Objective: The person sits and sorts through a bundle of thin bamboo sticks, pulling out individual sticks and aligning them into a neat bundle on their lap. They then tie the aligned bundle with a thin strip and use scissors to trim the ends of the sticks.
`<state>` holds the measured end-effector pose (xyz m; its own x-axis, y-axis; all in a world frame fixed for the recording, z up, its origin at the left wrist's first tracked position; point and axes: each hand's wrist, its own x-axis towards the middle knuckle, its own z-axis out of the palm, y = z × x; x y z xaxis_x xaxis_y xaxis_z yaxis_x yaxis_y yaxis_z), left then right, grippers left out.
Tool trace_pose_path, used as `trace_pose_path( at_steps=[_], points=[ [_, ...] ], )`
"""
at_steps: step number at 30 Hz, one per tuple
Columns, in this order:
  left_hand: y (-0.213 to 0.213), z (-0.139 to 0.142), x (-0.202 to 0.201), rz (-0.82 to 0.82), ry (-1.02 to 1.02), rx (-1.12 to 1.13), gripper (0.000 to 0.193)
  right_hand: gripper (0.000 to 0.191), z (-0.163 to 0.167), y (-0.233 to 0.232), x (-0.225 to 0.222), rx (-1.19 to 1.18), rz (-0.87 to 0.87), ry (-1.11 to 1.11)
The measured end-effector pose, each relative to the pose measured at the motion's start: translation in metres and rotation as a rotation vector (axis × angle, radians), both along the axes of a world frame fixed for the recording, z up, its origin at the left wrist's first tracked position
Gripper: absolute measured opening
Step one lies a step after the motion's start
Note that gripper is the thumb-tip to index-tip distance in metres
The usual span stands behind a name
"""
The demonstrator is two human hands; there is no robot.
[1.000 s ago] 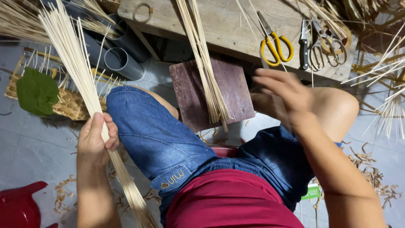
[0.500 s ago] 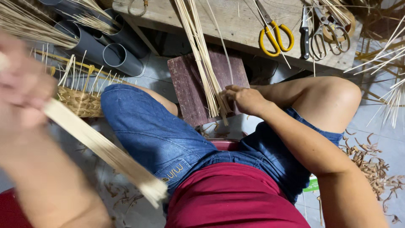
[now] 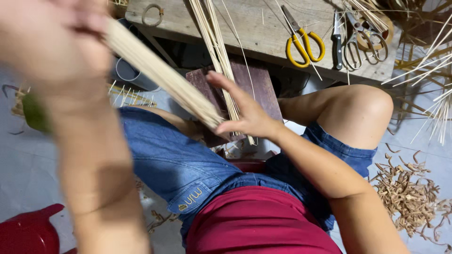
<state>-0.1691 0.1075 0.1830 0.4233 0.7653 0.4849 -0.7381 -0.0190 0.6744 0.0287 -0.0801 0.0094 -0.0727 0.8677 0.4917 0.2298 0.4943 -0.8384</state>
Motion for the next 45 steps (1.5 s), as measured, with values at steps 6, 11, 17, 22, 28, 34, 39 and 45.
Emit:
trace_pose_path(
  at_steps=[6,11,17,22,28,34,39,45],
  points=[
    [-0.036,-0.028,0.061,0.018,0.044,0.111,0.045,0.037,-0.039,0.024,-0.006,-0.335,-0.156,0.172],
    [-0.053,-0.047,0.11,-0.098,0.164,0.209,0.035,0.032,-0.102,0.022,0.052,-0.341,-0.394,0.19],
    [-0.071,-0.127,0.158,-0.209,0.459,0.123,0.03,0.04,-0.145,0.02,0.069,-0.481,-0.496,0.151],
    [-0.065,-0.2,0.177,-0.235,0.502,0.037,0.039,0.067,-0.121,-0.012,0.105,-0.231,-0.508,-0.343],
    [-0.046,-0.225,0.182,-0.127,0.444,-0.147,0.044,0.023,-0.107,-0.038,0.152,-0.468,-1.292,-0.243],
    [-0.05,-0.221,0.182,-0.079,0.48,-0.174,0.046,0.031,-0.137,-0.034,0.166,-0.55,-1.409,-0.37],
    [-0.044,-0.224,0.182,-0.09,0.424,-0.23,0.044,0.02,-0.155,-0.03,0.171,-0.601,-1.393,-0.319],
    [-0.03,-0.237,0.187,-0.138,0.395,-0.345,0.042,0.014,-0.137,-0.045,0.175,-0.512,-1.224,-0.045]
  ],
)
